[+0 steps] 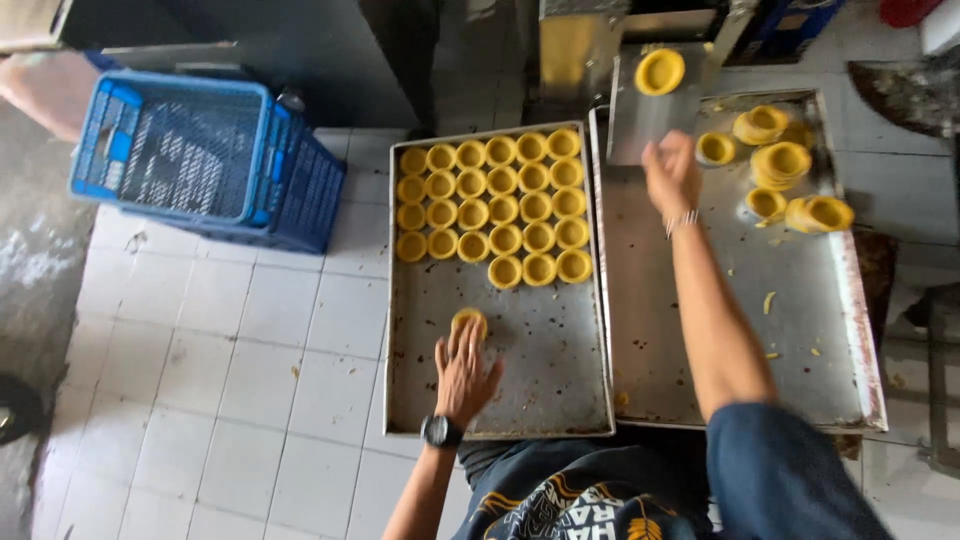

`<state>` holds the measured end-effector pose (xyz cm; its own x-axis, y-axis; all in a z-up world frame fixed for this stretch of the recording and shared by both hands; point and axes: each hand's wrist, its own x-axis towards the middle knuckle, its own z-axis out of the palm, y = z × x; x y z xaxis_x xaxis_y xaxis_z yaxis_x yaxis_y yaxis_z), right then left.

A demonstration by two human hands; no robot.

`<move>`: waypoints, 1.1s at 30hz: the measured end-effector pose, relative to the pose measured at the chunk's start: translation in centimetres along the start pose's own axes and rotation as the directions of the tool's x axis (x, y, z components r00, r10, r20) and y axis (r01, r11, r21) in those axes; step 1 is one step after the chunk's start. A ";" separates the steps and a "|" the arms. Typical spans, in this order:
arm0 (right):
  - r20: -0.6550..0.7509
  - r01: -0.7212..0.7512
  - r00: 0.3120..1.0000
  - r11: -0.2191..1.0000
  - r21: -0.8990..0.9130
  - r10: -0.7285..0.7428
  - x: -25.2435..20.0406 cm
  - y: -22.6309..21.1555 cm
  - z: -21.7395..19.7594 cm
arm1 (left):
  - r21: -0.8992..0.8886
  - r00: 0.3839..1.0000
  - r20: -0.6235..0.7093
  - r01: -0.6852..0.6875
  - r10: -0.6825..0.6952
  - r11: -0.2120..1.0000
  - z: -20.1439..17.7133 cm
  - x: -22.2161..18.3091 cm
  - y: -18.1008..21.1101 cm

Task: The person is picking up yellow pastry shells and arranging them into organized rows on a metal baking tray.

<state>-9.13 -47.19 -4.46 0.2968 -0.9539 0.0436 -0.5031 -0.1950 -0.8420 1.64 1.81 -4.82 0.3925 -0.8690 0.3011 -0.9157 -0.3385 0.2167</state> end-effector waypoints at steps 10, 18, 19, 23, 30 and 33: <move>-0.596 0.136 0.781 0.982 -0.133 -0.188 13.4 4.2 7.0 | -0.077 0.999 0.043 0.015 -0.012 0.997 4.1 8.4 -4.6; 0.404 -0.210 0.915 0.842 0.496 -0.010 -13.9 -2.5 0.1 | -0.290 0.989 0.121 0.117 -0.085 0.950 1.9 6.1 -2.4; 0.462 -0.195 0.887 0.885 0.423 -0.025 -13.6 -0.5 0.1 | -0.305 0.987 0.149 0.110 -0.067 0.946 2.0 5.1 -1.6; 0.295 0.216 0.910 0.941 0.261 -0.291 -6.2 -1.2 0.2 | -0.405 0.982 0.165 -0.017 0.091 0.914 -1.4 2.2 2.0; -0.188 0.277 0.837 0.695 -0.663 -0.513 10.8 -0.7 7.6 | -0.412 0.967 0.251 0.068 0.041 0.909 -4.6 -1.3 5.0; -0.388 0.062 0.822 0.743 -0.666 -0.416 11.0 -4.2 7.9 | -0.356 0.882 0.460 0.288 -0.102 0.889 -3.7 -3.0 4.3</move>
<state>2.68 -55.07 -4.68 0.1388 -0.7916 0.5950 -0.8963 -0.3560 -0.2645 -3.13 4.32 -1.39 0.3997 -0.8981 -0.1834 -0.6704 -0.4229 0.6097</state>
